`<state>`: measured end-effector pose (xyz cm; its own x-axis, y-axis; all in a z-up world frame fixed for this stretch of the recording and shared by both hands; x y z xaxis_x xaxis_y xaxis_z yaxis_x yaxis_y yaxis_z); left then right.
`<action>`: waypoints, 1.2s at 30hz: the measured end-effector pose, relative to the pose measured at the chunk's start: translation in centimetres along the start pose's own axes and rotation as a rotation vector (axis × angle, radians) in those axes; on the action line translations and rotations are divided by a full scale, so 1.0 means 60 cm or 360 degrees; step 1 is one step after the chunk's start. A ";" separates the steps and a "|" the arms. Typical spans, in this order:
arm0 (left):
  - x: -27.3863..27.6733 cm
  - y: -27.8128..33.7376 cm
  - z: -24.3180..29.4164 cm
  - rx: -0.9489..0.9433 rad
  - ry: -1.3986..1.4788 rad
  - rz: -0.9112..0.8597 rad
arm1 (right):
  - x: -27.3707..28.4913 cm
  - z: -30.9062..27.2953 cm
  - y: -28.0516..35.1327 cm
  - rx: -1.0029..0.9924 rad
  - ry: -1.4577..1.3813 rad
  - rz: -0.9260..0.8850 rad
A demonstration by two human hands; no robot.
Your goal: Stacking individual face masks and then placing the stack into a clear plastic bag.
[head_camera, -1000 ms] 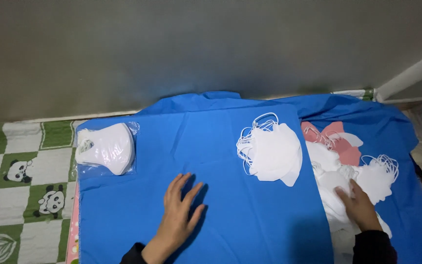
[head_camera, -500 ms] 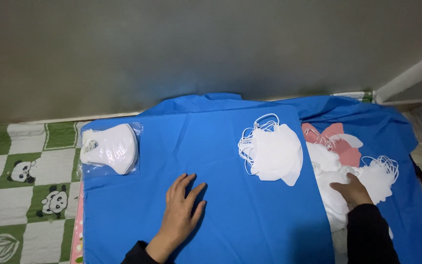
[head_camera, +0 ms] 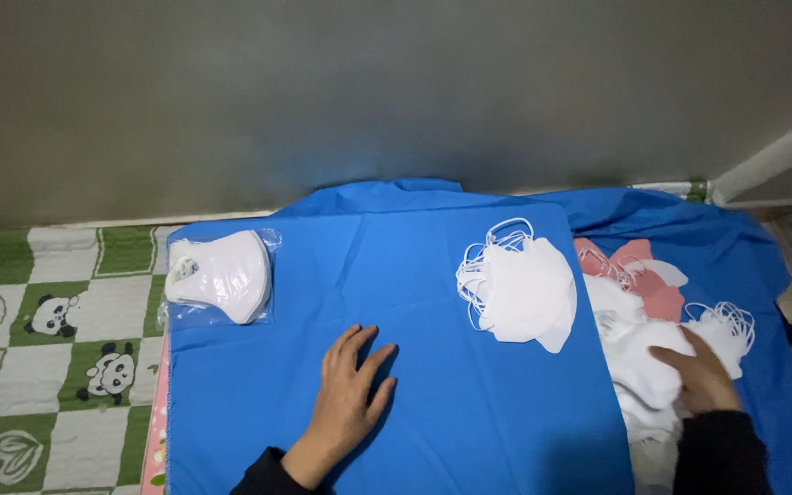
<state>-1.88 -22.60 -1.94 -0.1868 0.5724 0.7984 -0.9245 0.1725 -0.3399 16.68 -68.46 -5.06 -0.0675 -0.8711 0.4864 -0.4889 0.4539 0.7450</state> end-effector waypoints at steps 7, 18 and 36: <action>0.009 -0.001 0.020 -0.0049 0.0213 0.0039 | 0.058 -0.058 0.264 0.0535 -0.0024 0.0196; -0.004 -0.026 0.172 -0.0677 0.0162 0.0038 | -0.153 -0.031 0.396 0.0964 0.0088 -0.0789; 0.084 -0.087 0.097 0.0538 0.1257 -0.0664 | -0.168 0.000 0.319 0.1482 0.0859 -0.0447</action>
<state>0.07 -25.25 6.76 0.3437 0.9143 0.2146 -0.9360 0.3150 0.1569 7.99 -51.00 4.30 0.4248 -0.6221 0.6577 -0.9045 -0.2619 0.3365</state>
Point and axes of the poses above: each hand's wrist, its own y-axis away from the middle knuckle, its own x-axis out of the back of the hand, z = x × y, the point moved 2 cm from there along -y, towards the middle knuckle, and after that the axes turned 13 degrees about -x, right-handed, at the moved point
